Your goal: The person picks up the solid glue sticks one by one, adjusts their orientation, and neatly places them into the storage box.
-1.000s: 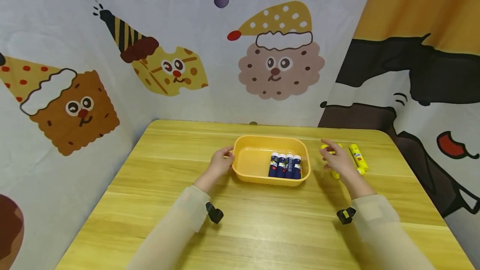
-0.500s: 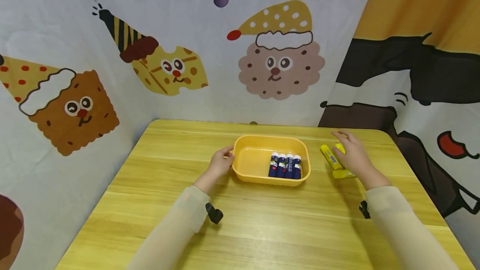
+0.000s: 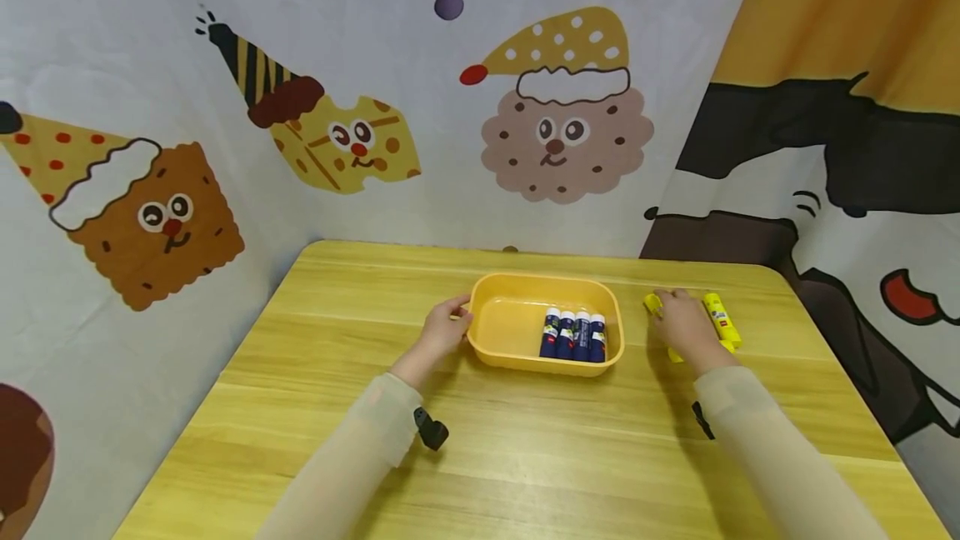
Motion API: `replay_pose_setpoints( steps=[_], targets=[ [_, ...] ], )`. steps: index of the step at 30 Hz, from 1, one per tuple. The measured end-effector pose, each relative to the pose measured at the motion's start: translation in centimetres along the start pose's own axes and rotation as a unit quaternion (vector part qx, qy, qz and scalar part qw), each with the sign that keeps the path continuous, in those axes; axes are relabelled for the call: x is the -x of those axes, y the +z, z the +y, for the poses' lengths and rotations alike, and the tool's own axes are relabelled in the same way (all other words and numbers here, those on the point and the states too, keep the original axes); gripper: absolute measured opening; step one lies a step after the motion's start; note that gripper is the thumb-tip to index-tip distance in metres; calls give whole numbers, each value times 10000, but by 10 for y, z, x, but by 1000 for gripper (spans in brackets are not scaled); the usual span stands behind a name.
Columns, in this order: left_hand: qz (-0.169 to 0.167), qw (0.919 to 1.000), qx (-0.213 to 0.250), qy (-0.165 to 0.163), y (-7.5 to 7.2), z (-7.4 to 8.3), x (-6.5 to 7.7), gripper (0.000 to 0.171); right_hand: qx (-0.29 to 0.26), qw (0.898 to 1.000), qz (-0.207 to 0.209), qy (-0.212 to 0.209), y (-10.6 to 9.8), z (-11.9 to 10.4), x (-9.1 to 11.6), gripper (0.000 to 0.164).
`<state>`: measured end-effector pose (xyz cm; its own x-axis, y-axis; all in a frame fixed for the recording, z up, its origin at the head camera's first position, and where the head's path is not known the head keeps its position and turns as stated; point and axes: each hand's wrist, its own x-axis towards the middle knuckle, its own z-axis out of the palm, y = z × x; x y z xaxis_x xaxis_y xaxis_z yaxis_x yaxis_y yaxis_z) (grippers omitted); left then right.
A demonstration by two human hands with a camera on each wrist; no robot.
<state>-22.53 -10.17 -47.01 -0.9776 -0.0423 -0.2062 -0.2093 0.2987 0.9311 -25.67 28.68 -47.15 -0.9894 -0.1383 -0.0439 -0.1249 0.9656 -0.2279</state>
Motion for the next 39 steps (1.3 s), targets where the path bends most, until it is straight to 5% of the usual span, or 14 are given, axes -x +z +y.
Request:
replay_pose_setpoints(
  steps=[7, 13, 23, 39],
  targets=[
    [-35, 10000, 20, 4, 0, -3, -2, 39, 212, 9996, -56, 189, 2, -7, -4, 45],
    [-64, 10000, 5, 60, 0, -4, -4, 40, 99, 9991, -265, 326, 1, -6, -2, 60],
    [-57, 10000, -52, 34, 1, -6, -4, 40, -164, 9998, -16, 89, 9, -8, -8, 40],
    [-93, 9999, -46, -1, 0, -6, -4, 40, -425, 9967, 306, -618, 15, -6, -7, 48]
  ],
)
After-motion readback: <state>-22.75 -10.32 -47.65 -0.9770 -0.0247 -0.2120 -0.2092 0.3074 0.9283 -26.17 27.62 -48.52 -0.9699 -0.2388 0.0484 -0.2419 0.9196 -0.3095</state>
